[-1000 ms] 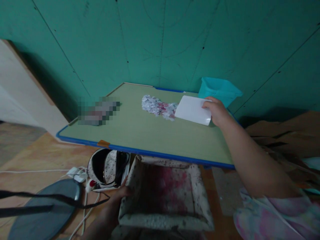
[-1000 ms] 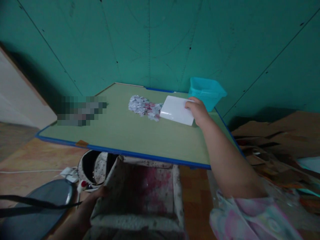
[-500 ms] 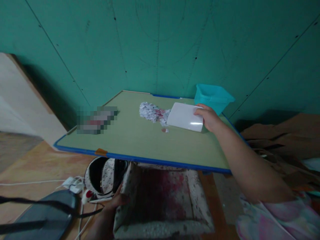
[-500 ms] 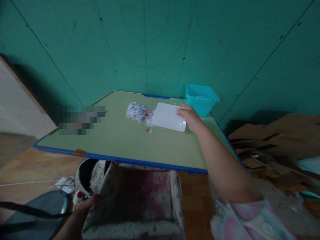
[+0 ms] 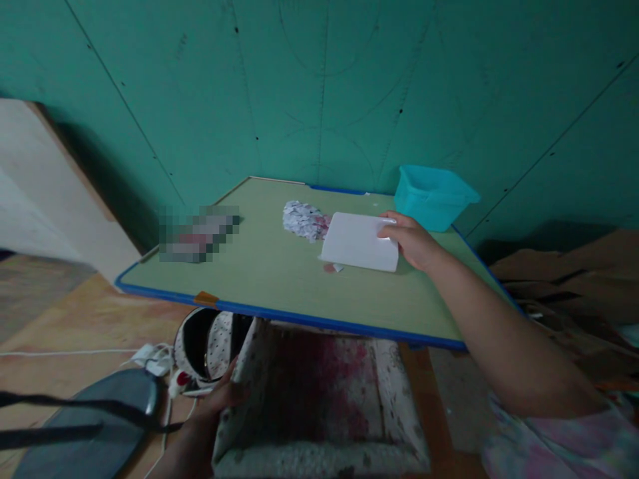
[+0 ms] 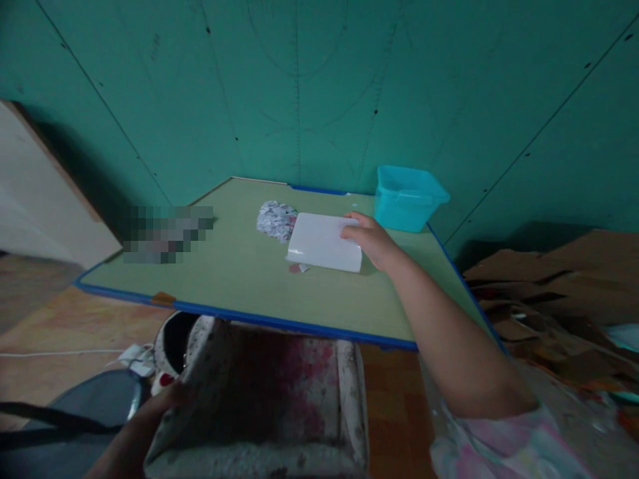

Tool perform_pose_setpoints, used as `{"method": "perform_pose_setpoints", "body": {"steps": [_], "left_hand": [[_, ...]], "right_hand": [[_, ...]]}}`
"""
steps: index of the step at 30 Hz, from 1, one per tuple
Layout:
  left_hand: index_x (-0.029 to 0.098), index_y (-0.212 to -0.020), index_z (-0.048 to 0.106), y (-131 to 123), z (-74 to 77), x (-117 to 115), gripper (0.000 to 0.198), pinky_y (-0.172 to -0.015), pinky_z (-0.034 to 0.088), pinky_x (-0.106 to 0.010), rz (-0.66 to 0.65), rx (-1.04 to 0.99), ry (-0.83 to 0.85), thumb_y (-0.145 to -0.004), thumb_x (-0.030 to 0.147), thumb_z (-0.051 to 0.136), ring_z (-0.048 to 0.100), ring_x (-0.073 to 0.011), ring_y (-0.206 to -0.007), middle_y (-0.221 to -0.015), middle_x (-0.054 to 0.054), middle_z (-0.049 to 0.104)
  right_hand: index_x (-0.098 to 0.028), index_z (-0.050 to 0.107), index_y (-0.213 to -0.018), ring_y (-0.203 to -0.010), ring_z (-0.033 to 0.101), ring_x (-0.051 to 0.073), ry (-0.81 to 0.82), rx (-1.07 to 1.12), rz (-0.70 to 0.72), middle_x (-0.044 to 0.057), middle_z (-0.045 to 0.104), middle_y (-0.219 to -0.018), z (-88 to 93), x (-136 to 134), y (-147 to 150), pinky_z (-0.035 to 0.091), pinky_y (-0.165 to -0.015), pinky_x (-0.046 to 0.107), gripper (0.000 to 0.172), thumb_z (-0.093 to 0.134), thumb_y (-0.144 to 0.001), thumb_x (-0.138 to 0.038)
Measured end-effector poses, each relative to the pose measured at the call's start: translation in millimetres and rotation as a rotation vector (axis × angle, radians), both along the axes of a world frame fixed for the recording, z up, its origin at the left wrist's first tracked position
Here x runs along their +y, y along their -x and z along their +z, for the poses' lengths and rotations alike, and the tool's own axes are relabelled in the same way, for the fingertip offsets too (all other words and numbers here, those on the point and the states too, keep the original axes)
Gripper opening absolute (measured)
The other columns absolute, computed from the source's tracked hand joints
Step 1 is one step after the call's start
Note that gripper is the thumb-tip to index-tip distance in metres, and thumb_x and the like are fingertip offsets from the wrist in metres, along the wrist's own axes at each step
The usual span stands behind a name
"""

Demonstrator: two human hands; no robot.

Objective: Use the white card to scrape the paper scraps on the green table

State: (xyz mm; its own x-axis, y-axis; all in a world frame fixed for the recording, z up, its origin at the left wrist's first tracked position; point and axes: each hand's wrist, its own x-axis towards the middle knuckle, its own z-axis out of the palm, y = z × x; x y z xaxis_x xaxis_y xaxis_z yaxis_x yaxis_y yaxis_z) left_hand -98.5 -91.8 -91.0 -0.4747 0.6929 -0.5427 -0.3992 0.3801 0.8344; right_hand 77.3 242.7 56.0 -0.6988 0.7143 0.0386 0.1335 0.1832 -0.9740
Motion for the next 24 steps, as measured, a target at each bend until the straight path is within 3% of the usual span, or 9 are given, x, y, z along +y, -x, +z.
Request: {"method": "perform_pose_setpoints", "body": {"steps": [10,15,20,24], "left_hand": [[0.016,-0.08,0.061,-3,5.0,5,0.046,-0.052,0.045,-0.022,0.002,0.024,0.093,-0.036,0.003,0.061,0.055,-0.0165,-0.055,-0.041,0.007,0.053],[0.011,-0.102,0.054,-9,1.4,2,0.064,-0.042,0.04,-0.023,0.011,-0.002,0.101,-0.039,0.006,0.061,0.047,-0.0125,-0.04,-0.038,0.008,0.053],[0.01,-0.109,0.048,-22,-3.3,0,0.066,-0.04,0.037,-0.021,0.122,0.005,0.053,-0.043,0.005,0.056,0.041,-0.0096,-0.036,-0.036,0.011,0.048],[0.01,-0.106,0.05,-19,1.1,-1,0.064,-0.039,0.037,-0.021,0.13,-0.006,0.05,-0.043,0.005,0.058,0.042,-0.01,-0.036,-0.034,0.011,0.048]], "right_hand": [[-0.02,0.046,-0.076,-0.044,0.043,0.01,-0.001,-0.014,-0.16,-0.003,0.045,-0.056,13.6,6,-9,0.027,-0.038,0.022,0.025,0.05,-0.052,-0.017],[-0.02,0.045,-0.076,-0.045,0.043,0.011,-0.036,-0.068,-0.171,-0.003,0.044,-0.055,8.6,12,-9,0.025,-0.038,0.022,0.025,0.05,-0.052,-0.018],[-0.02,0.045,-0.071,-0.048,0.041,0.01,-0.148,-0.036,-0.257,-0.002,0.042,-0.057,8.6,20,-12,0.026,-0.04,0.023,0.017,0.05,-0.054,-0.021],[-0.021,0.047,-0.078,-0.056,0.045,0.013,-0.054,-0.013,-0.14,0.0,0.048,-0.065,7.7,15,-9,0.032,-0.045,0.025,0.022,0.051,-0.057,-0.02]]}}
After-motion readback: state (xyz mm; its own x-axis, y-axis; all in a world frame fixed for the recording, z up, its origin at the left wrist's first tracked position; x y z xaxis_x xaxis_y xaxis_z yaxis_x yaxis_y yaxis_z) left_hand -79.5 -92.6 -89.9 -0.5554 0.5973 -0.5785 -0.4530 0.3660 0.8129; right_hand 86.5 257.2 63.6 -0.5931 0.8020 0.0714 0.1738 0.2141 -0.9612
